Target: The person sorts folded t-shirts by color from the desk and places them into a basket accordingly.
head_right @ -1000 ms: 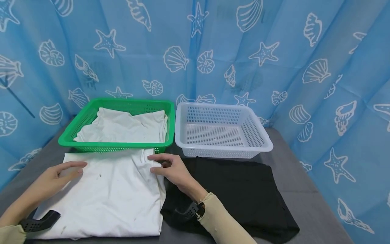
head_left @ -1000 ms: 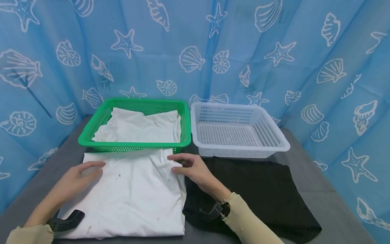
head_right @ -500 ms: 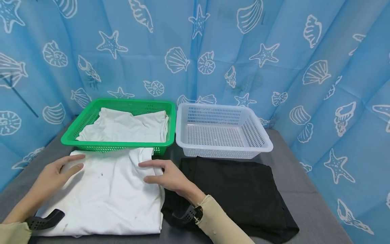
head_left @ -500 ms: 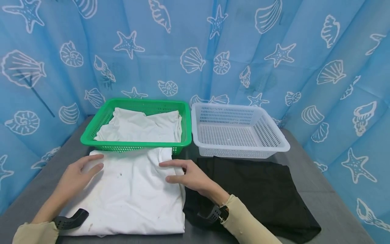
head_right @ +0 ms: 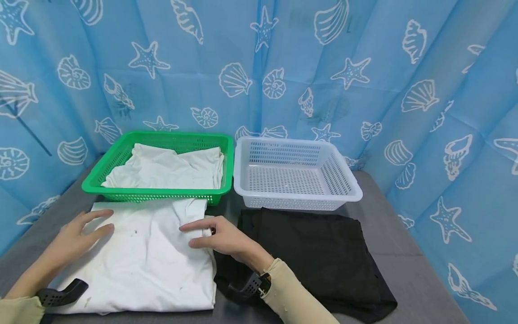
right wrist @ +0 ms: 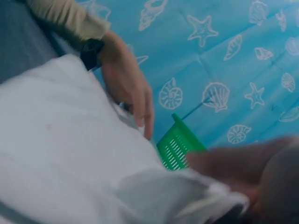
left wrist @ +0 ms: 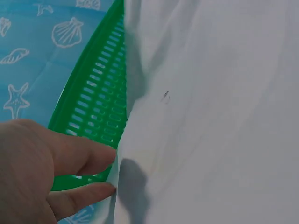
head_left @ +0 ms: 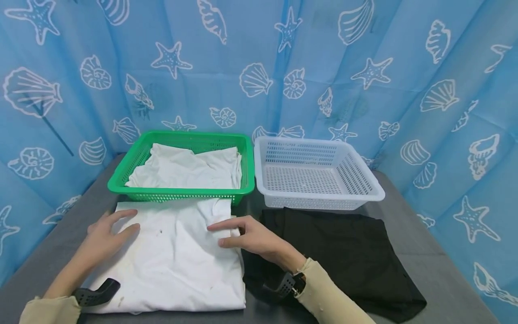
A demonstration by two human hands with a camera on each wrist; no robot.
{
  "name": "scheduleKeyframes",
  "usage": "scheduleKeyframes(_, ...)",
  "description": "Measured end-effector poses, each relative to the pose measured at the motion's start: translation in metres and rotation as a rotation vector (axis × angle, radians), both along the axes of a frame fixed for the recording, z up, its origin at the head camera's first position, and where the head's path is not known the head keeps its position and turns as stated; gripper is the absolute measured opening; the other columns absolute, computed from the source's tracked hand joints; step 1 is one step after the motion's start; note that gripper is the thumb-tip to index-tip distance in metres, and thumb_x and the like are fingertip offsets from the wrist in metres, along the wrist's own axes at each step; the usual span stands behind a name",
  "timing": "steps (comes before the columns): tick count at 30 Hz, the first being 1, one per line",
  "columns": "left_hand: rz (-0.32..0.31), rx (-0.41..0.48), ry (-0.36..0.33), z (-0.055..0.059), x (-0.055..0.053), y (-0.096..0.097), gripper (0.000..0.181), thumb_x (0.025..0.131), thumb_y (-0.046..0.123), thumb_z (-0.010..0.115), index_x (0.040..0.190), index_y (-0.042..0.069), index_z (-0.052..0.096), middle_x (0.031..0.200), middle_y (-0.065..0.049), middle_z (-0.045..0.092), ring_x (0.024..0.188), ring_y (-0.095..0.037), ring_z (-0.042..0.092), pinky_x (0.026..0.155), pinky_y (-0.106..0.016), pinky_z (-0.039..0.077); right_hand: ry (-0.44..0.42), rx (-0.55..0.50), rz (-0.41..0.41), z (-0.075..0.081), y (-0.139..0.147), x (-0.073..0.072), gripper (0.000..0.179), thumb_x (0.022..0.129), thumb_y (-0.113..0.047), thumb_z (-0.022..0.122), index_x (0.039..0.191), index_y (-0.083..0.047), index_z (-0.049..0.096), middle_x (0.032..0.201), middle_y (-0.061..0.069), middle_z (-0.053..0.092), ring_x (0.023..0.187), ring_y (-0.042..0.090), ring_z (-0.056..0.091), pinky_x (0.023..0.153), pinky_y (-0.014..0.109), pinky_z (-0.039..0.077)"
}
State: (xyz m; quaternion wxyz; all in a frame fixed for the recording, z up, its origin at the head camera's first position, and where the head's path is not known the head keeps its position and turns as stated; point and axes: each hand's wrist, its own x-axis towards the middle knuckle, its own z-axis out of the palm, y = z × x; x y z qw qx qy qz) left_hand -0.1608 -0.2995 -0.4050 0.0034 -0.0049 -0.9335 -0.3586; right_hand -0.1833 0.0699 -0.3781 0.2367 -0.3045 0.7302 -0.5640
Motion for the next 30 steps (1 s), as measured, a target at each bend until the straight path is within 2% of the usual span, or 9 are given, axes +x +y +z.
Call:
scheduleKeyframes(5, 0.027, 0.030, -0.031, 0.001, 0.001, -0.005, 0.073, 0.101, 0.048, 0.051, 0.146, -0.008, 0.037, 0.148, -0.038, 0.026, 0.130, -0.060, 0.024, 0.096, -0.069, 0.028, -0.112, 0.057, 0.040, 0.001, 0.004, -0.002, 0.034, 0.094, -0.015, 0.068, 0.128, -0.018, 0.068, 0.132, -0.009, 0.058, 0.118, 0.011, 0.047, 0.088, 0.029, 0.045)
scheduleKeyframes(10, 0.022, 0.019, -0.065, 0.000, 0.000, -0.010, 0.079, 0.100, 0.049, 0.051, 0.147, -0.011, 0.030, 0.148, -0.040, 0.022, 0.130, -0.061, 0.022, 0.095, -0.071, 0.027, -0.102, 0.073, 0.129, 0.003, 0.003, -0.001, 0.041, 0.092, -0.015, 0.071, 0.132, -0.021, 0.065, 0.126, -0.012, 0.061, 0.108, 0.006, 0.051, 0.087, 0.026, 0.045)
scheduleKeyframes(14, 0.036, 0.022, -0.071, 0.001, 0.001, -0.011, 0.075, 0.100, 0.051, 0.051, 0.146, -0.007, 0.038, 0.147, -0.039, 0.026, 0.129, -0.061, 0.024, 0.095, -0.070, 0.029, -0.059, 0.084, 0.070, 0.003, 0.001, 0.001, 0.039, 0.091, -0.013, 0.072, 0.129, -0.021, 0.068, 0.112, -0.011, 0.063, 0.085, 0.006, 0.054, 0.078, 0.024, 0.047)
scheduleKeyframes(16, 0.069, 0.036, -0.024, 0.001, 0.003, -0.010, 0.069, 0.100, 0.050, 0.050, 0.143, -0.003, 0.045, 0.145, -0.038, 0.031, 0.128, -0.059, 0.028, 0.094, -0.069, 0.031, -0.049, 0.074, 0.004, 0.000, 0.000, 0.003, 0.037, 0.090, -0.010, 0.072, 0.126, -0.019, 0.070, 0.113, -0.007, 0.064, 0.080, 0.010, 0.054, 0.074, 0.025, 0.048)
scheduleKeyframes(20, 0.171, 0.056, 0.165, 0.003, 0.008, -0.005, 0.051, 0.101, 0.041, 0.053, 0.134, 0.002, 0.059, 0.139, -0.031, 0.046, 0.124, -0.051, 0.042, 0.090, -0.055, 0.040, -0.067, 0.036, -0.114, -0.004, -0.003, 0.004, 0.035, 0.088, 0.001, 0.070, 0.120, -0.014, 0.073, 0.131, -0.002, 0.059, 0.113, 0.013, 0.055, 0.083, 0.031, 0.051)
scheduleKeyframes(22, 0.210, 0.068, 0.280, 0.003, 0.009, -0.003, 0.042, 0.100, 0.035, 0.056, 0.128, 0.005, 0.066, 0.130, -0.018, 0.058, 0.110, -0.033, 0.055, 0.082, -0.038, 0.042, -0.077, 0.024, -0.151, -0.004, -0.002, 0.003, 0.037, 0.086, 0.005, 0.069, 0.118, -0.013, 0.074, 0.132, 0.000, 0.058, 0.122, 0.016, 0.050, 0.089, 0.034, 0.049)
scheduleKeyframes(25, 0.233, 0.117, 0.434, 0.002, 0.010, 0.000, 0.030, 0.098, 0.027, 0.062, 0.119, 0.007, 0.072, 0.110, 0.006, 0.064, 0.085, -0.011, 0.051, 0.067, -0.021, 0.034, -0.098, 0.021, -0.189, -0.002, 0.002, 0.000, 0.038, 0.085, 0.007, 0.068, 0.116, -0.013, 0.075, 0.134, 0.000, 0.057, 0.128, 0.018, 0.044, 0.099, 0.039, 0.043)
scheduleKeyframes(28, 0.221, 0.185, 0.474, 0.004, 0.011, 0.001, 0.027, 0.097, 0.024, 0.065, 0.117, 0.008, 0.073, 0.105, 0.015, 0.061, 0.081, -0.009, 0.045, 0.066, -0.016, 0.034, -0.110, 0.028, -0.204, 0.001, 0.005, -0.003, 0.038, 0.084, 0.007, 0.068, 0.116, -0.014, 0.075, 0.136, 0.001, 0.055, 0.131, 0.020, 0.041, 0.106, 0.045, 0.035)
scheduleKeyframes(30, 0.178, 0.189, 0.387, 0.006, 0.011, -0.002, 0.033, 0.098, 0.028, 0.063, 0.123, 0.008, 0.069, 0.112, 0.002, 0.061, 0.087, -0.014, 0.049, 0.069, -0.023, 0.038, -0.105, 0.041, -0.216, 0.003, 0.006, -0.004, 0.038, 0.083, 0.006, 0.068, 0.115, -0.015, 0.076, 0.137, 0.001, 0.054, 0.132, 0.020, 0.039, 0.108, 0.048, 0.031)
